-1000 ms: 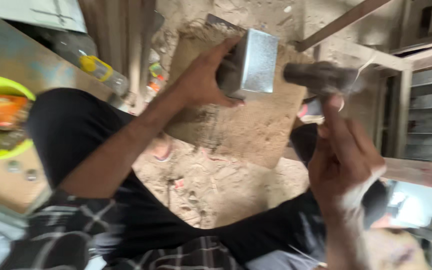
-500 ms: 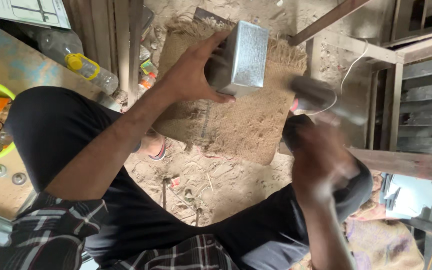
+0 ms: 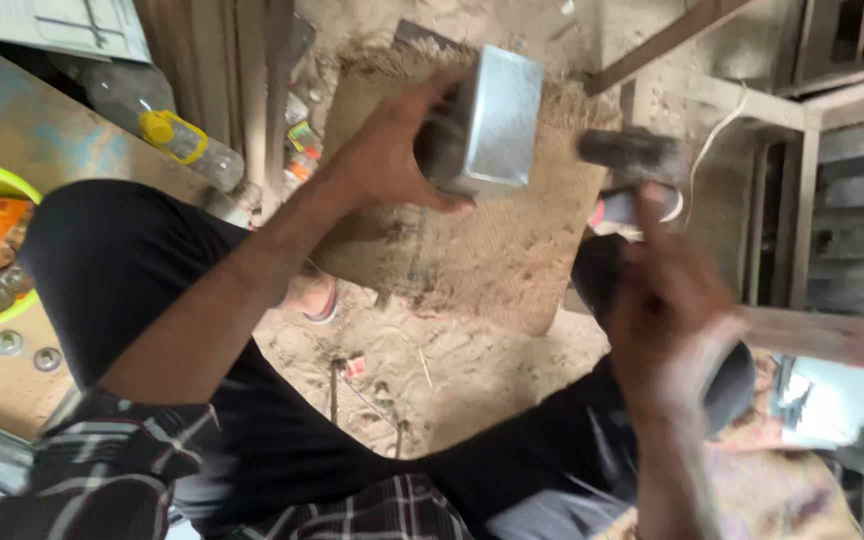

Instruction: The person holds a rectangular metal box in their left hand and repeatedly strikes it with a hammer in their right hand. They rotate the box to hit different sides and edges while sitting on the floor.

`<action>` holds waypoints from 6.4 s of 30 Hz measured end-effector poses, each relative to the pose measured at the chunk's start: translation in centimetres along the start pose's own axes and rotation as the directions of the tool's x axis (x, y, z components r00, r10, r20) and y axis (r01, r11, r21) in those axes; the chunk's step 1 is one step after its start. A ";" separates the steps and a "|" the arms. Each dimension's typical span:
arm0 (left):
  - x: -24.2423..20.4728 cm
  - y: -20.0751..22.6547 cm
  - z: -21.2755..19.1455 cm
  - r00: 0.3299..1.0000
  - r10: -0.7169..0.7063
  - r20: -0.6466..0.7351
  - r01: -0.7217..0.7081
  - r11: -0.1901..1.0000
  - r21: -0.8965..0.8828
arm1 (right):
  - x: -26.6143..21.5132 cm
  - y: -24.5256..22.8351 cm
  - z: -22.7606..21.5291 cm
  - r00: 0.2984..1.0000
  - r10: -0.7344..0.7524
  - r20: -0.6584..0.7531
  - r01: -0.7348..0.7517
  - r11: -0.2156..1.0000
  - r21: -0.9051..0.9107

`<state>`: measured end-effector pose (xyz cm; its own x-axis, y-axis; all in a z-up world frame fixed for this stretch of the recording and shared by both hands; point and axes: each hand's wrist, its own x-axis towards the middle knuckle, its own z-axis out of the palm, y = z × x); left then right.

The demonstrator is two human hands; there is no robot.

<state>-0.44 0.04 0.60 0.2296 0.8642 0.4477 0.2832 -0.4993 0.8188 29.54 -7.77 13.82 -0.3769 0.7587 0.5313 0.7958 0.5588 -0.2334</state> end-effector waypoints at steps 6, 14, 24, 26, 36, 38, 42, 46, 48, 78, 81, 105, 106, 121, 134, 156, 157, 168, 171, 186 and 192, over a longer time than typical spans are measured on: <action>-0.1 0.1 0.3 0.993 -0.108 0.048 0.109 0.994 -0.018 | -0.7 -1.6 -1.2 0.928 0.188 -0.323 -0.051 0.920 0.388; -0.3 -0.2 0.2 0.997 -0.070 0.024 0.071 0.997 -0.007 | 1.1 1.5 0.7 0.987 -0.104 -0.120 0.110 0.993 0.040; 0.0 1.9 -0.2 0.975 -0.213 0.062 0.215 0.976 -0.030 | 4.9 -1.2 2.8 0.997 -0.062 -0.040 0.067 0.992 0.111; 0.2 1.9 -0.5 0.969 -0.233 0.085 0.239 0.969 -0.060 | 6.1 -1.3 2.5 1.000 -0.013 0.017 0.010 0.985 0.170; -0.2 1.4 0.1 0.990 -0.136 0.025 0.136 0.991 -0.002 | 5.1 0.0 4.0 0.997 -0.054 -0.053 0.069 0.942 0.328; -0.5 1.2 0.1 0.994 -0.110 0.016 0.110 0.993 -0.031 | 5.3 -0.1 3.8 1.000 -0.019 0.017 0.012 0.938 0.345; -0.8 1.1 0.0 0.988 -0.144 0.058 0.145 0.989 -0.019 | 7.9 0.9 0.1 0.996 -0.062 -0.069 0.081 0.944 0.320; 0.2 0.9 -0.4 0.992 -0.115 0.047 0.116 0.993 -0.016 | 11.1 0.1 -1.2 0.996 -0.066 -0.054 0.077 0.969 0.237; 0.2 1.0 -0.2 0.992 -0.115 0.043 0.116 0.993 -0.031 | 11.9 -1.2 -0.6 0.979 0.034 0.201 -0.059 0.991 0.118; -0.4 2.6 -1.5 0.689 -0.597 0.410 0.534 0.801 0.269 | -2.1 0.9 4.3 0.898 0.356 0.257 -0.439 0.741 0.508; -0.2 1.6 -2.1 0.701 -0.639 0.317 0.548 0.767 0.334 | -0.8 0.1 3.4 0.904 0.326 0.278 -0.413 0.836 0.362; 0.2 0.9 -2.5 0.734 -0.619 0.278 0.637 0.770 0.034 | 7.5 -0.6 2.5 0.997 -0.023 -0.070 0.033 0.987 0.155; 0.0 0.9 -2.7 0.746 -0.610 0.268 0.629 0.777 0.019 | 7.5 -1.3 3.2 0.997 0.000 -0.076 0.012 0.989 0.150; -0.2 0.9 -2.2 0.733 -0.630 0.256 0.659 0.751 -0.036 | 6.4 -2.2 4.8 1.000 0.009 0.024 -0.011 0.996 0.084; -0.1 0.6 -1.8 0.701 -0.652 0.290 0.699 0.708 -0.098 | 4.7 -1.6 4.6 0.995 0.030 0.098 -0.047 0.982 0.182; -0.5 -0.2 -0.1 0.793 -0.575 0.201 0.599 0.796 -0.085 | -0.7 0.5 3.2 0.924 0.296 0.243 -0.349 0.912 0.216; -0.3 0.2 0.1 0.800 -0.569 0.191 0.590 0.804 -0.073 | -1.3 0.3 3.5 0.916 0.320 0.244 -0.377 0.894 0.244; 0.6 10.2 -2.1 0.914 -0.405 0.016 0.330 0.766 0.551 | -2.2 -1.1 2.6 0.925 0.324 0.200 -0.367 0.899 0.237; 0.0 8.8 -2.8 0.979 -0.202 -0.030 0.168 0.715 0.678 | -2.6 -1.4 3.1 0.892 0.387 0.236 -0.444 0.850 0.283; -0.6 6.4 0.1 0.988 0.130 0.087 -0.139 0.474 0.870 | -2.5 -2.8 1.5 0.835 0.430 0.343 -0.505 0.847 0.168; -1.7 5.4 0.8 0.989 -0.010 0.144 -0.116 0.544 0.831 | -2.0 -3.8 0.8 0.910 0.203 0.361 -0.295 0.929 0.223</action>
<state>1.41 -4.17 4.01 0.3589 0.8511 0.3832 0.9013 -0.4227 0.0947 26.93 -11.13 13.00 -0.3527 0.9248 0.1427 0.7447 0.3697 -0.5556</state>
